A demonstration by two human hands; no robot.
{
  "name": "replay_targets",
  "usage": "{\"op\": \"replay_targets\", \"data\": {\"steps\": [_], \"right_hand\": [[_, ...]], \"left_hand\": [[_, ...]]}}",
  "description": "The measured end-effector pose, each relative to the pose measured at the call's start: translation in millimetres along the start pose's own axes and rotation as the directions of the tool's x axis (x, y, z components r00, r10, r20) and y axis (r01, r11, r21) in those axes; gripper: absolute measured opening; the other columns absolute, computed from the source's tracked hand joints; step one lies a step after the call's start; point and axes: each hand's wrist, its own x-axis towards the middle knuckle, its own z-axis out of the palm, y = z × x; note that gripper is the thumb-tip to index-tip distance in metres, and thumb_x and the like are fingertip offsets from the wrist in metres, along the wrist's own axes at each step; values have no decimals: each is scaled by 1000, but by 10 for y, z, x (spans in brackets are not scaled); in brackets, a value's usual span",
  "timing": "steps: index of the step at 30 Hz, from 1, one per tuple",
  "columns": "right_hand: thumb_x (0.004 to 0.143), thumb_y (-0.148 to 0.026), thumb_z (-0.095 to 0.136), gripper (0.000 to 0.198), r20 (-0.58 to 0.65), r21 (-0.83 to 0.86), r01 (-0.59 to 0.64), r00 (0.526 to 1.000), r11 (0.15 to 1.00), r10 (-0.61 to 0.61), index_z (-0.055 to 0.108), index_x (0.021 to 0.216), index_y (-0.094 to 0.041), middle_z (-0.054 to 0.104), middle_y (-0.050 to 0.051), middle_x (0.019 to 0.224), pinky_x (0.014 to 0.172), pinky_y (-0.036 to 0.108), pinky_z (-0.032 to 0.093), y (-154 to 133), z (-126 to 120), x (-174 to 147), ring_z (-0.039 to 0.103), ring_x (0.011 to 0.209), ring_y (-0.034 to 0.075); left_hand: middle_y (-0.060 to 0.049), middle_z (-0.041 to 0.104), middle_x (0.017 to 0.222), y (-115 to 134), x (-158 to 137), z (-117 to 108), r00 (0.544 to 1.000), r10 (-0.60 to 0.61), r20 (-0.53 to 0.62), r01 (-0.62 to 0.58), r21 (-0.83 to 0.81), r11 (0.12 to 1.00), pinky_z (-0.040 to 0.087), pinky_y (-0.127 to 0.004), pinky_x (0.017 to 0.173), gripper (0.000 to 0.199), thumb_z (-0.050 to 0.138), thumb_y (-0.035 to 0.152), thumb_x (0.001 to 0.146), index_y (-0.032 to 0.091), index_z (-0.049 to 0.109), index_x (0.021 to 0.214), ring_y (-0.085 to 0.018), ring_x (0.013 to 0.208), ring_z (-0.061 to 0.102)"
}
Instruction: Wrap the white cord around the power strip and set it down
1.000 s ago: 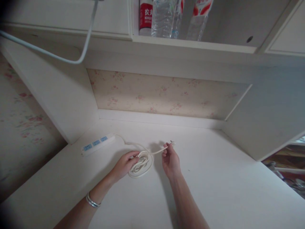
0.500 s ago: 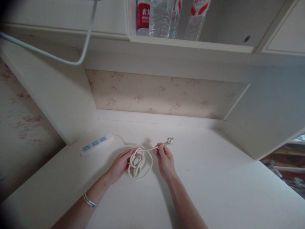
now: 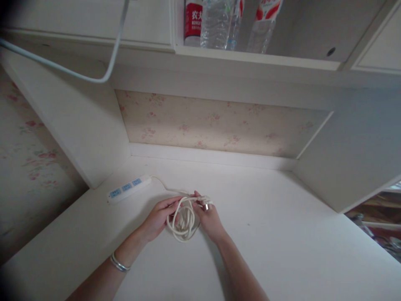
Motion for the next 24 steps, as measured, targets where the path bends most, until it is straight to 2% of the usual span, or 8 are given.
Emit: {"op": "replay_targets", "data": {"steps": [4,8,11,13,16,19,22,24], "right_hand": [[68,-36,74,50,3,-69,-10,1000,998,10,63,115,-22,68,5,105,91,38,44,-11,-105,50,61,95,20],[71,-43,70,45,-42,149,-33,998,988,40,63,111,-23,69,4,98,73,28,49,-121,-98,37,62,80,15],[75,-49,65,40,-9,222,-82,996,972,86,66,103,-20,69,6,98,74,28,49,-209,-81,6,62,83,16],[76,-48,65,38,-10,200,-55,998,978,58,67,100,-19,68,7,100,78,31,49,-229,-91,-5,62,86,17],[72,-40,71,34,5,57,7,1000,998,-7,67,99,-19,68,5,98,83,33,47,-204,-123,-6,61,87,18],[67,-36,76,32,-66,-34,46,997,998,-48,69,93,-18,70,5,89,80,33,47,-166,-133,5,62,81,17],[65,-35,77,35,-179,27,103,979,994,-96,68,96,-20,71,4,90,78,31,48,-156,-110,7,62,81,16],[66,-35,76,33,-200,33,140,971,990,-130,68,96,-21,71,4,88,77,30,48,-156,-83,-5,63,80,16]], "left_hand": [[2,58,57,15,16,-38,997,4,-78,-13,-106,994,36,-18,43,42,65,39,76,14,64,110,-7,45,47],[-1,63,72,12,42,-36,985,5,-173,-38,-187,982,43,-18,47,35,70,32,72,15,66,102,-7,50,51],[-1,64,79,-7,62,-41,975,5,-221,-58,-233,971,43,-17,48,33,70,30,71,17,67,102,-6,52,52],[-2,65,83,-21,75,-58,972,21,-235,-81,-248,965,44,-16,50,33,70,30,72,17,67,102,-5,55,53],[-3,66,89,-34,90,-97,969,56,-239,-114,-234,966,45,-16,56,31,69,31,74,17,68,102,-5,59,53],[-3,67,86,-24,94,-122,964,105,-243,-138,-125,982,44,-18,58,34,66,34,75,18,67,105,-7,61,54],[-4,68,84,12,81,-106,950,201,-238,-175,128,976,44,-20,62,35,65,37,75,16,68,104,-12,68,57],[-5,69,86,37,63,-76,955,233,-186,-176,278,944,44,-22,63,34,64,36,75,15,69,102,-15,72,58]]}}
